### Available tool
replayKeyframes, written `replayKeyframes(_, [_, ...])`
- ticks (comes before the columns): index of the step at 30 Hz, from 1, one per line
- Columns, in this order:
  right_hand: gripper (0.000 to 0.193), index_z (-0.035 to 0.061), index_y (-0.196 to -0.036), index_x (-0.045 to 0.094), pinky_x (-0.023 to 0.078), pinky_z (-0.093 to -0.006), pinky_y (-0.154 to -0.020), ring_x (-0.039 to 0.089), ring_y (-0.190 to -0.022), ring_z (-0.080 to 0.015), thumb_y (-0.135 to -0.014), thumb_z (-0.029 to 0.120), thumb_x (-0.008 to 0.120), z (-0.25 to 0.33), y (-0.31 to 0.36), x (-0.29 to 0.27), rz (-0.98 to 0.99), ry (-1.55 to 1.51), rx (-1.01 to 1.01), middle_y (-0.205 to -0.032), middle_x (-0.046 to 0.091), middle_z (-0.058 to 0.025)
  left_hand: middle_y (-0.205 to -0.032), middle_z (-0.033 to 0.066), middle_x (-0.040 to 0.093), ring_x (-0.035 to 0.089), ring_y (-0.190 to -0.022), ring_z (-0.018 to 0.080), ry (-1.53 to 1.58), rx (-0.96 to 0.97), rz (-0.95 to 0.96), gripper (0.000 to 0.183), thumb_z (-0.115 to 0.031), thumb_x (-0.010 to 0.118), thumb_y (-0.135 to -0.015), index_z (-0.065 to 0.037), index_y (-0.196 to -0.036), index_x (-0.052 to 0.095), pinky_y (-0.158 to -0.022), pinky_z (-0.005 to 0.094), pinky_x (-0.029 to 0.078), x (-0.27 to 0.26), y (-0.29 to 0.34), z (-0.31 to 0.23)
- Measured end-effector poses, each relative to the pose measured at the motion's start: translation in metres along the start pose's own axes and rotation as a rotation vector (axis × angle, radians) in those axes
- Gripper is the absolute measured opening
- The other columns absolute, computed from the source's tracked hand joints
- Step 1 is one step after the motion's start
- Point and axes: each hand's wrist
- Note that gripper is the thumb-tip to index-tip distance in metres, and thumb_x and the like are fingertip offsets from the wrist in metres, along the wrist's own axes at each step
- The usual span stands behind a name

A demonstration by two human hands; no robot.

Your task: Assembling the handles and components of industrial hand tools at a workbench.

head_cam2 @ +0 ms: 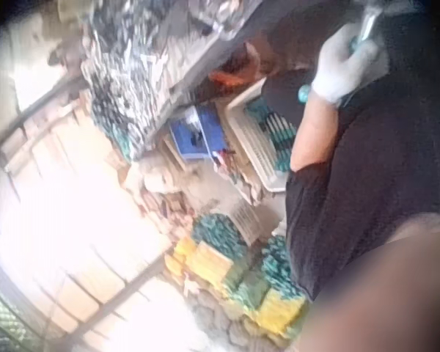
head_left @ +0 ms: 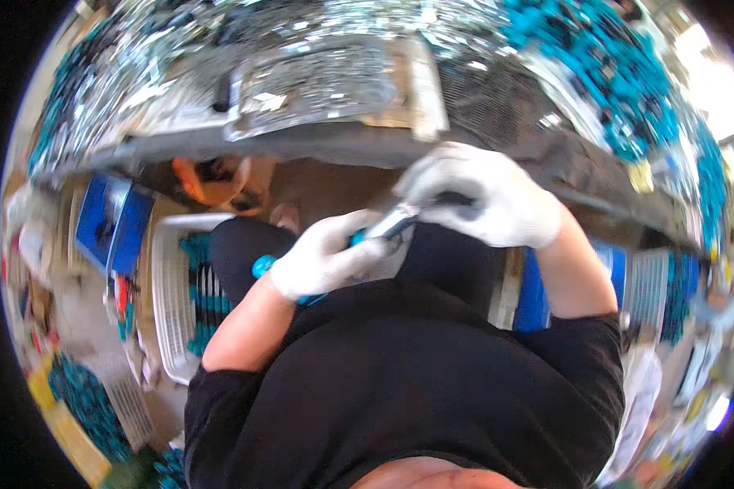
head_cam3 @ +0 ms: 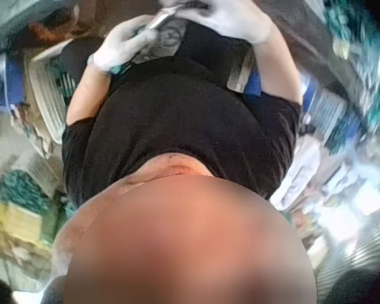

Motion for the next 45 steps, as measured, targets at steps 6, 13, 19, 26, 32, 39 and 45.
replayKeyframes(6, [0.024, 0.0048, -0.087, 0.058, 0.050, -0.0411, -0.066, 0.063, -0.073, -0.0355, -0.085, 0.028, 0.064, 0.020, 0.045, 0.045, -0.224, 0.030, 0.324, -0.075, 0.062, -0.0163, -0.084, 0.0176, 0.062, 0.062, -0.076, 0.0309, -0.678, 0.074, -0.214, 0.030, -0.017, 0.063, -0.085, 0.003, -0.107, 0.059, -0.072, 0.0363, 0.048, 0.033, 0.013, 0.005])
replayKeyframes(13, [0.024, 0.0067, -0.097, 0.061, 0.050, -0.0416, -0.071, 0.063, -0.082, -0.0330, -0.081, 0.024, 0.067, 0.016, 0.084, 0.083, -0.331, -0.144, 0.180, -0.089, 0.062, -0.0133, -0.084, 0.0188, 0.063, 0.063, -0.080, 0.0335, -0.825, -0.053, -0.146, 0.028, -0.012, 0.064, -0.080, 0.002, -0.104, 0.060, -0.074, 0.0373, 0.048, 0.050, 0.022, -0.004])
replayKeyframes(19, [0.023, 0.0056, -0.096, 0.061, 0.050, -0.0402, -0.075, 0.062, -0.087, -0.0338, -0.082, 0.022, 0.066, 0.024, 0.079, 0.089, -0.163, -0.271, 0.556, -0.096, 0.060, -0.0153, -0.082, 0.0176, 0.062, 0.061, -0.078, 0.0267, -0.929, 0.026, -0.163, 0.032, -0.018, 0.061, -0.081, 0.002, -0.106, 0.059, -0.076, 0.0368, 0.047, 0.052, 0.025, 0.012])
replayKeyframes(26, [0.021, 0.0056, -0.092, 0.062, 0.051, -0.0417, -0.065, 0.065, -0.066, -0.0329, -0.088, 0.026, 0.061, 0.004, 0.093, 0.102, -0.458, -0.179, 0.211, -0.073, 0.065, -0.0116, -0.085, 0.0203, 0.064, 0.064, -0.080, 0.0329, -0.889, -0.072, -0.168, 0.030, -0.016, 0.063, -0.079, 0.002, -0.103, 0.061, -0.075, 0.0371, 0.048, 0.053, 0.018, 0.012])
replayKeyframes(32, [0.024, 0.0069, -0.093, 0.063, 0.051, -0.0399, -0.063, 0.065, -0.066, -0.0315, -0.090, 0.030, 0.058, -0.005, 0.103, 0.101, -0.542, -0.119, 0.190, -0.074, 0.066, -0.0132, -0.085, 0.0193, 0.063, 0.062, -0.082, 0.0279, -0.928, -0.159, -0.094, 0.034, -0.016, 0.060, -0.080, 0.002, -0.108, 0.059, -0.078, 0.0365, 0.046, 0.057, 0.006, 0.006])
replayKeyframes(39, [0.021, 0.0090, -0.095, 0.063, 0.050, -0.0420, -0.068, 0.065, -0.072, -0.0326, -0.089, 0.028, 0.058, -0.003, 0.107, 0.091, -0.350, -0.229, 0.410, -0.076, 0.065, -0.0139, -0.085, 0.0199, 0.062, 0.061, -0.080, 0.0305, -0.957, -0.123, -0.058, 0.033, -0.017, 0.060, -0.079, 0.002, -0.107, 0.060, -0.077, 0.0373, 0.046, 0.063, -0.002, 0.009])
replayKeyframes(45, [0.024, 0.0092, -0.097, 0.062, 0.050, -0.0412, -0.070, 0.065, -0.076, -0.0317, -0.083, 0.029, 0.065, -0.010, 0.105, 0.099, -0.257, -0.186, 0.471, -0.082, 0.065, -0.0125, -0.085, 0.0202, 0.064, 0.064, -0.080, 0.0323, -0.973, -0.178, -0.042, 0.030, -0.015, 0.063, -0.078, 0.001, -0.103, 0.062, -0.075, 0.0363, 0.048, 0.070, -0.005, 0.007])
Point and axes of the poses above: each hand's wrist, its own y-axis away from the middle knuckle, its own x-axis out of the palm, z = x × y
